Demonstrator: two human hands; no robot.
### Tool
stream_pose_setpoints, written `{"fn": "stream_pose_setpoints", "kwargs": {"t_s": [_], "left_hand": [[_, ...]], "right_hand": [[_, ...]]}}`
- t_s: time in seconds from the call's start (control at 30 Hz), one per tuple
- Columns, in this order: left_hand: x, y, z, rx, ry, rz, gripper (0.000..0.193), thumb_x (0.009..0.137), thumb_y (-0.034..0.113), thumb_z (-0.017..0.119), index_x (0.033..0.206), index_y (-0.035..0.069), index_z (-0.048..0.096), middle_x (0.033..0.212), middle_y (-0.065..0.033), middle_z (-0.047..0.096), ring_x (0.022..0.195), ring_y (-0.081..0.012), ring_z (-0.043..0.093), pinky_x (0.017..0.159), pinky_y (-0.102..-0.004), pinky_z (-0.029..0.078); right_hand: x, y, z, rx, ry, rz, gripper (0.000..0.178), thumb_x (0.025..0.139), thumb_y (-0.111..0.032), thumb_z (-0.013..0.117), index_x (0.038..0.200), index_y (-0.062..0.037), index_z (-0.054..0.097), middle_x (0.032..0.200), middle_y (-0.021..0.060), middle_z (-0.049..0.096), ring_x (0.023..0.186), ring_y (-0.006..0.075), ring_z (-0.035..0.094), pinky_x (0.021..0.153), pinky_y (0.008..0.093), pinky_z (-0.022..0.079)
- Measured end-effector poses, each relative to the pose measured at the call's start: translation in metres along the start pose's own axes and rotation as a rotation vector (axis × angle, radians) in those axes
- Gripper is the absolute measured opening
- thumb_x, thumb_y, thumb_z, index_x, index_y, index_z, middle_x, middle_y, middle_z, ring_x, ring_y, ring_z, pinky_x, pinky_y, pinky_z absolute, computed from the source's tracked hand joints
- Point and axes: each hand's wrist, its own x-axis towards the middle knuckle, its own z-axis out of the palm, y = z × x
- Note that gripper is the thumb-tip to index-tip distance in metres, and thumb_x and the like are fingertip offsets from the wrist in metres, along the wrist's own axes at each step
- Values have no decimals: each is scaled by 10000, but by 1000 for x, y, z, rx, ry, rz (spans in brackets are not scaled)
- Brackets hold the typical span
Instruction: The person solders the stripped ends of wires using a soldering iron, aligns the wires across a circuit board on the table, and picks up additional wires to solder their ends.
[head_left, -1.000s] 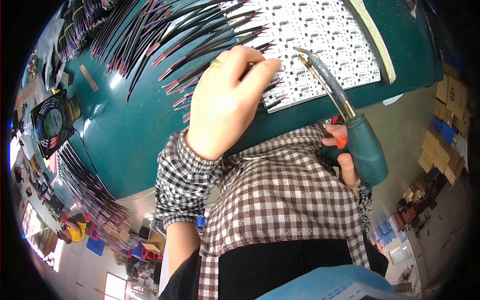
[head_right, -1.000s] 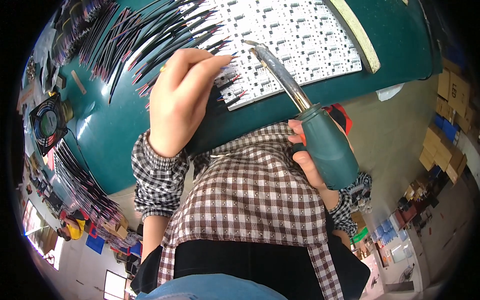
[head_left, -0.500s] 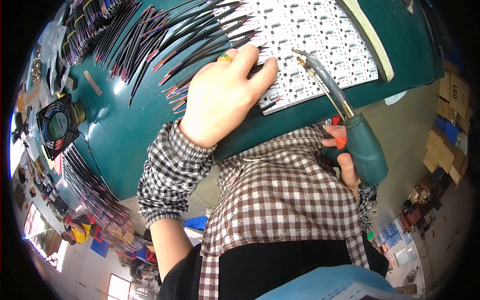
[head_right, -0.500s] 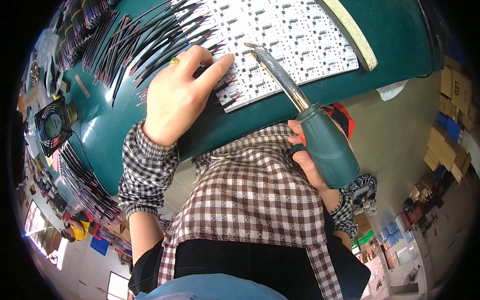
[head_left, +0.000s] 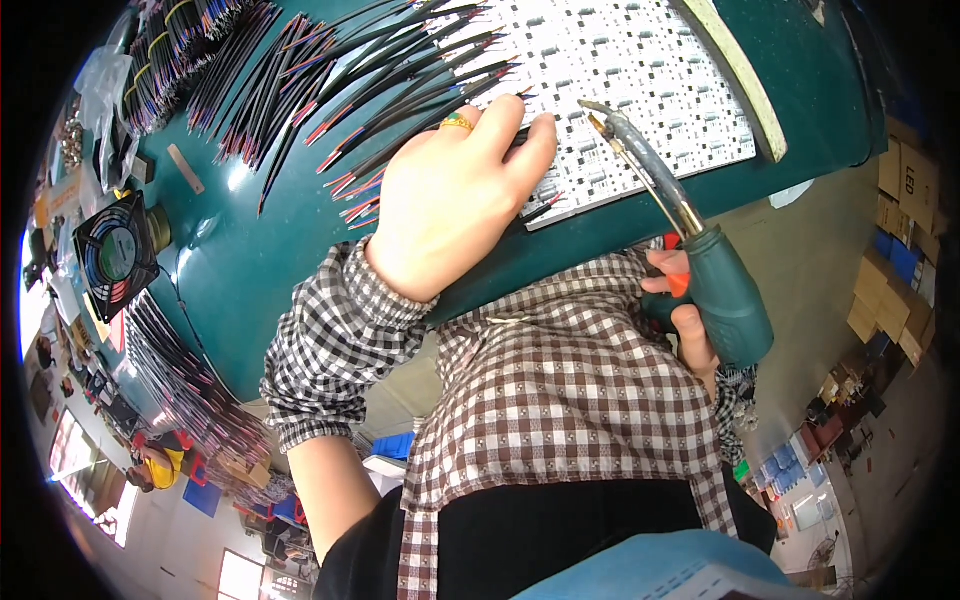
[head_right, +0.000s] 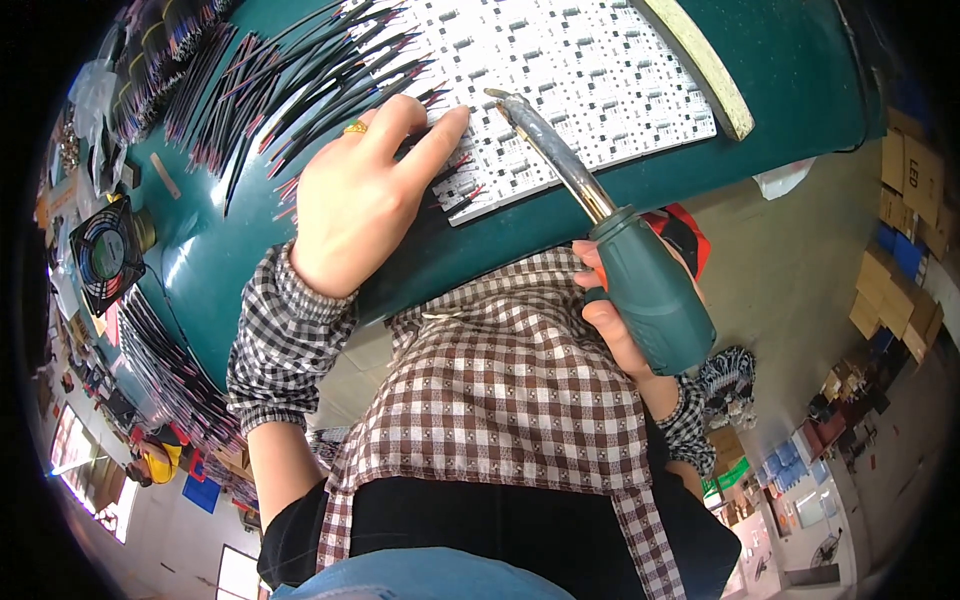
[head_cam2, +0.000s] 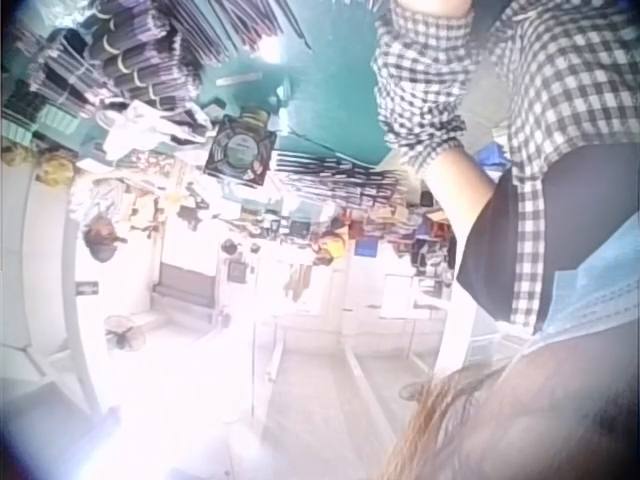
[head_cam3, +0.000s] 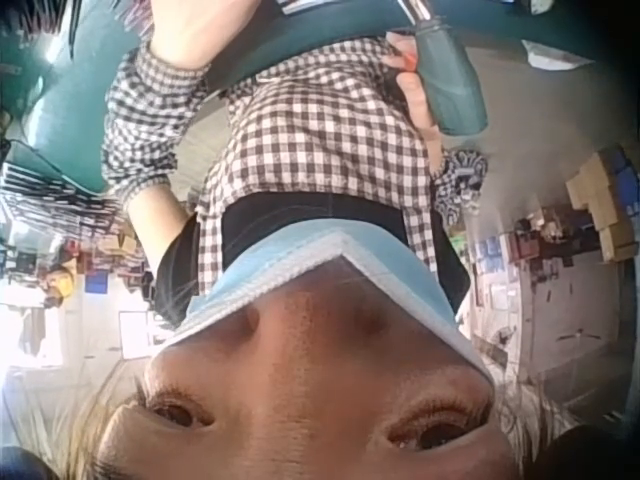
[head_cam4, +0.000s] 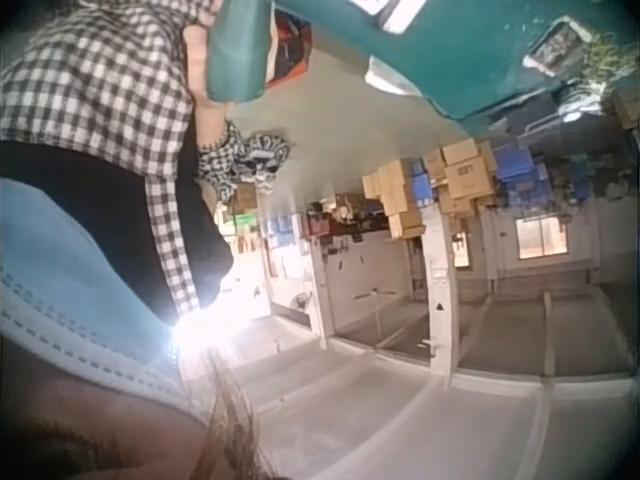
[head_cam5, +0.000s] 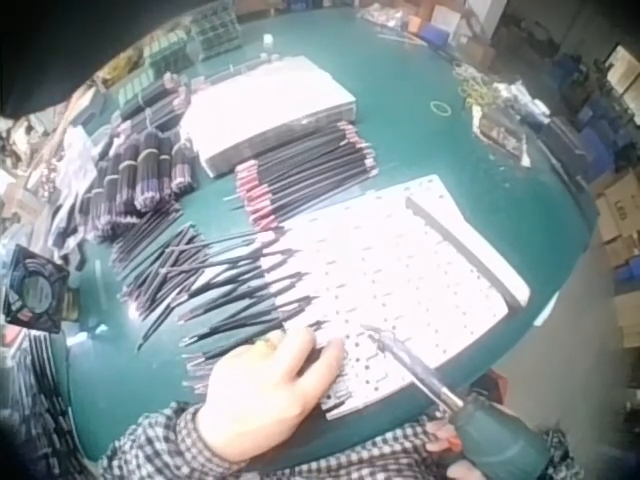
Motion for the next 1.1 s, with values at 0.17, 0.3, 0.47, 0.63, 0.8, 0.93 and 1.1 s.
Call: {"fn": "stream_pose_setpoints", "kwargs": {"t_s": [0.17,0.3,0.47,0.63,0.8,0.93,1.1], "left_hand": [[-2,-21,7,-188,355,6,367,663,15,638,1021,82,690,840,-51,566,740,-214,579,609,-311,491],[-8,-4,-22,-460,493,-182,334,761,-15,695,1089,46,692,768,-74,566,633,-190,572,587,-296,489],[-4,11,-5,-837,225,-707,172,848,115,703,907,-1,590,727,-128,603,646,-229,600,586,-302,479],[-11,8,12,-822,315,-504,160,828,89,690,921,-17,613,765,-135,631,648,-219,601,585,-293,470],[-1,17,14,-929,234,-777,111,772,84,653,816,-16,635,708,-118,644,592,-223,599,588,-316,486],[1,15,15,-813,207,-785,132,727,102,662,789,-10,629,686,-109,641,586,-217,613,584,-310,488],[-2,17,13,-910,122,-817,131,715,114,666,771,3,624,681,-97,641,597,-241,623,582,-328,492]], "right_hand": [[3,-2,3,-17,6,-24,585,910,-420,602,1209,76,518,1145,204,568,1091,286,589,807,361,566],[-3,6,2,84,78,-48,587,877,-356,667,1228,84,498,1141,188,584,1076,302,608,813,344,574],[-2,1,2,-47,62,-75,614,916,-429,573,1219,98,495,1124,209,571,1058,306,601,788,349,576],[-5,-1,1,-45,33,-60,602,924,-413,572,1220,103,485,1145,200,558,1070,309,594,803,350,576],[-10,9,2,59,63,-53,627,875,-379,667,1255,79,471,1158,185,576,1090,321,599,810,352,578],[-11,9,0,169,74,18,728,795,-312,795,1305,66,439,1156,185,607,1103,336,610,828,361,580],[-12,4,0,135,73,65,799,745,-299,839,1309,90,426,1147,201,612,1089,335,621,856,376,576]]}}
